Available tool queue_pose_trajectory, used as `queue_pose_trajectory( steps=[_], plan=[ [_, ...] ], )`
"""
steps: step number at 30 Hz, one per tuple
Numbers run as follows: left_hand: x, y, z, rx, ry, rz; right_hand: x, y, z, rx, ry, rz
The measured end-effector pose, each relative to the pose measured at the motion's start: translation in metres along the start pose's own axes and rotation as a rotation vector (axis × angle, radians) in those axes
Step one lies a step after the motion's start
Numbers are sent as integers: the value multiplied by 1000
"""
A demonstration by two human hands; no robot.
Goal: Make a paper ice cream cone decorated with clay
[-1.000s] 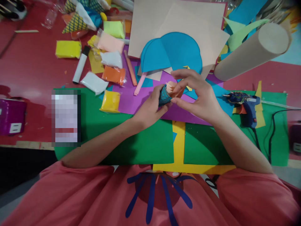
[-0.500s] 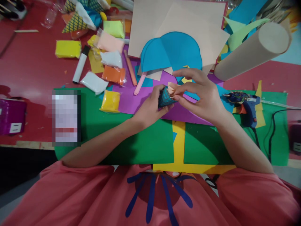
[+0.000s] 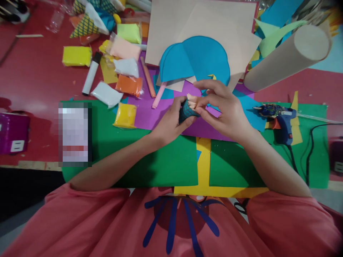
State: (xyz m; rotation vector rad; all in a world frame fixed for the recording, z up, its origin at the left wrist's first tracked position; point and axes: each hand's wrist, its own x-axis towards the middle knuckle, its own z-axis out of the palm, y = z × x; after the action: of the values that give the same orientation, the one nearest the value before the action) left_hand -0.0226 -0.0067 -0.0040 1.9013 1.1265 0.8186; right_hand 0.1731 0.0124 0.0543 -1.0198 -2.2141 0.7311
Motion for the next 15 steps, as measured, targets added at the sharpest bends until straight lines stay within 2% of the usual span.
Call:
queue_pose_trajectory(
  steps=[15],
  plan=[
    [0, -5, 5, -30, 53, 3, 2, 1, -2, -12, -43, -34]
  ],
)
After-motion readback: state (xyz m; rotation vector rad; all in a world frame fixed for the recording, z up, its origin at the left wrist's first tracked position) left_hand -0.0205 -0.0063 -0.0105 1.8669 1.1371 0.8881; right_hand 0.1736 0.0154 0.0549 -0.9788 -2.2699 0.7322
